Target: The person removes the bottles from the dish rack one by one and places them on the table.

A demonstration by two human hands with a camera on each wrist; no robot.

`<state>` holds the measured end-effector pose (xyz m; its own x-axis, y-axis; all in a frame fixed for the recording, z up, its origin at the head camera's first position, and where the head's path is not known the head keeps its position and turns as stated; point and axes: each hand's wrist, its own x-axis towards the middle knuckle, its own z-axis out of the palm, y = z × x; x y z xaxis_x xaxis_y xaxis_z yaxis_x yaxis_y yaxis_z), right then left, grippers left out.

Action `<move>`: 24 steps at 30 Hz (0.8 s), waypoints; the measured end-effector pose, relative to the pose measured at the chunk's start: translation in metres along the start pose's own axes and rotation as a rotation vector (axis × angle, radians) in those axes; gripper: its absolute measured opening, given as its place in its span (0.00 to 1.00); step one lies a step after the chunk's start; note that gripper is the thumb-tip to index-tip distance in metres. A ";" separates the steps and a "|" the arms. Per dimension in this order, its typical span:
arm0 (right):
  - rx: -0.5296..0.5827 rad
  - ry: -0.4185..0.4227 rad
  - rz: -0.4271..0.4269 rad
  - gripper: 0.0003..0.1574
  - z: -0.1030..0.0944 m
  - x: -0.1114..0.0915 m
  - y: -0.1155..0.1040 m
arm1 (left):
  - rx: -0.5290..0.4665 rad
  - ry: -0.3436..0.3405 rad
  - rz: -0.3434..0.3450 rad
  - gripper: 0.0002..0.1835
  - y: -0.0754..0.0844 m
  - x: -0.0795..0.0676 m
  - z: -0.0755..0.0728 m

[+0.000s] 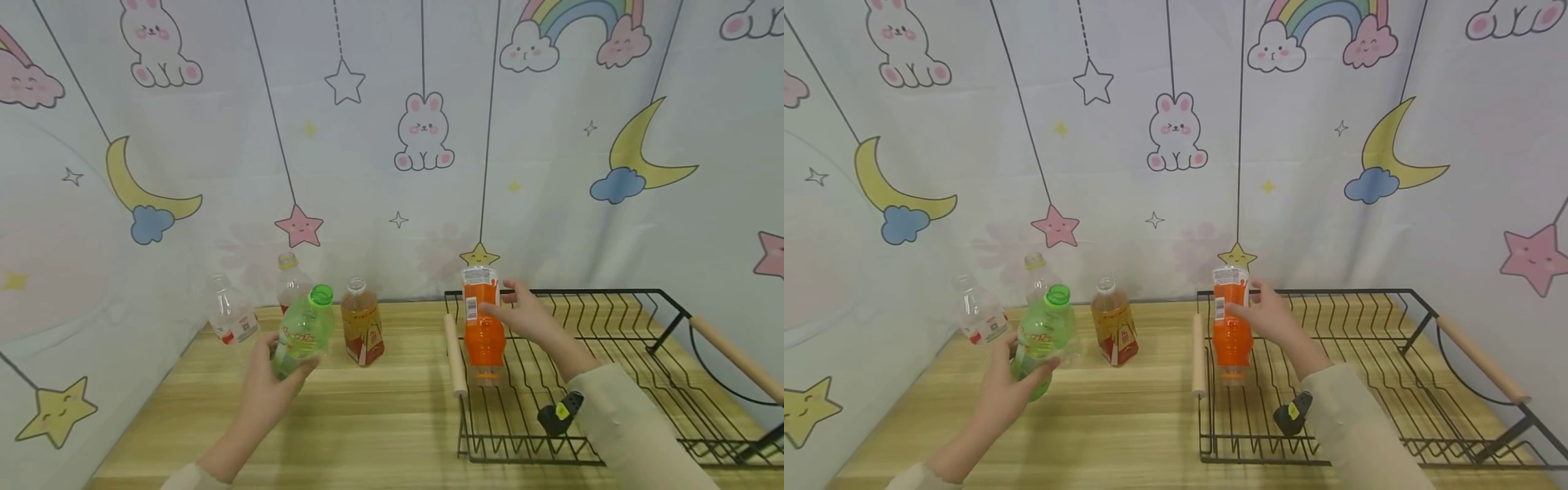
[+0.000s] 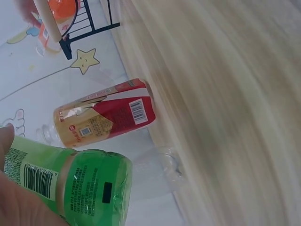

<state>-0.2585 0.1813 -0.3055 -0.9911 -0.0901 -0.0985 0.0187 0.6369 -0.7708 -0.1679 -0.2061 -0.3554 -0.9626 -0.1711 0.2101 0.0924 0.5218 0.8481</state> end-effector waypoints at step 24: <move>-0.006 -0.054 -0.017 0.54 0.008 0.002 0.010 | -0.106 0.015 -0.196 0.50 -0.040 0.000 -0.015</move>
<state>-0.2589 0.1812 -0.3188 -0.9826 -0.1421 -0.1199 0.0013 0.6393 -0.7689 -0.1678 -0.2394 -0.3824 -0.9608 -0.2738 0.0429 -0.0693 0.3870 0.9195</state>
